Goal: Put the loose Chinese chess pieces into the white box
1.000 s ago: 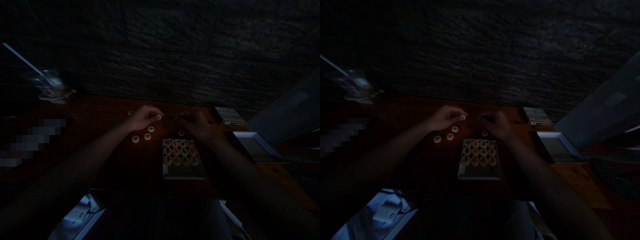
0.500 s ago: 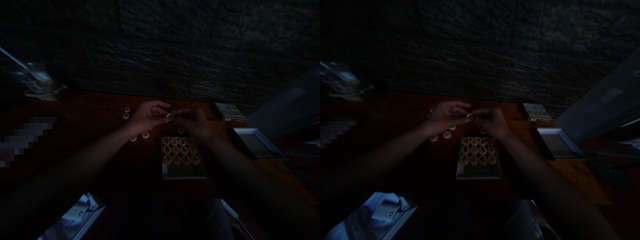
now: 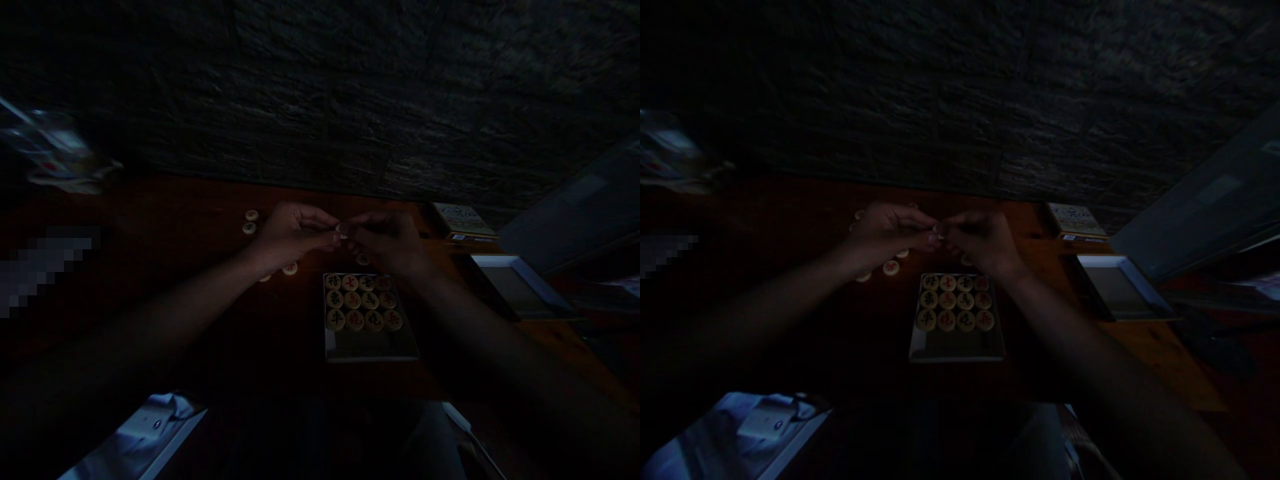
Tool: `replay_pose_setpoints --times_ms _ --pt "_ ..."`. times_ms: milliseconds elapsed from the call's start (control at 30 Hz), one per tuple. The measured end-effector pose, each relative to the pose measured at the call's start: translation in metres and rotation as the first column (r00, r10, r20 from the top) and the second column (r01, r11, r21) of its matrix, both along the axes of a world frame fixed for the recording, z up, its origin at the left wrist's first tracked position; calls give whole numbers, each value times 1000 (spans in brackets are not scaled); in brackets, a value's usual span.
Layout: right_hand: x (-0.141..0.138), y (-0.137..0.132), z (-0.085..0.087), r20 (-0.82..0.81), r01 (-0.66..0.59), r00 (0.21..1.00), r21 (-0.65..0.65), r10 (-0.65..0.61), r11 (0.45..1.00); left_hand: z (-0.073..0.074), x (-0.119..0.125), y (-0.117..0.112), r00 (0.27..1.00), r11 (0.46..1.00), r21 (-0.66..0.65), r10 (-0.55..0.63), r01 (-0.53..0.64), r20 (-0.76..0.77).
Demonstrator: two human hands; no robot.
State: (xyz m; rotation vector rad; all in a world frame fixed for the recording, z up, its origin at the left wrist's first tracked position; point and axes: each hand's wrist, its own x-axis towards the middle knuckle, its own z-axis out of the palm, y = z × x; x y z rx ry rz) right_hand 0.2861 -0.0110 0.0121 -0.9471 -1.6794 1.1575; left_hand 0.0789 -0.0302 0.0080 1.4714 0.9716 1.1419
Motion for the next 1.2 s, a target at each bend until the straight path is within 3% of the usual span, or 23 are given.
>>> replay_pose_setpoints --times_ms 267,500,733,900,1200 --pt "0 0 1 -72 -12 997 -31 9 999 -5 -1 1 992 1000 -18 -22 25 124" --pt "0 0 -3 -2 7 1000 -41 -7 999 -1 1 -2 997 999 -32 30 -27 71" --pt "5 -2 3 50 -64 997 -28 65 998 0 -3 0 998 996 73 60 -58 -31" --pt "2 -3 3 73 -42 996 -9 43 999 5 1 -7 993 991 96 98 -91 -72" --pt "0 -5 1 119 17 993 66 -25 998 0 4 -6 999 999 48 5 -7 49"
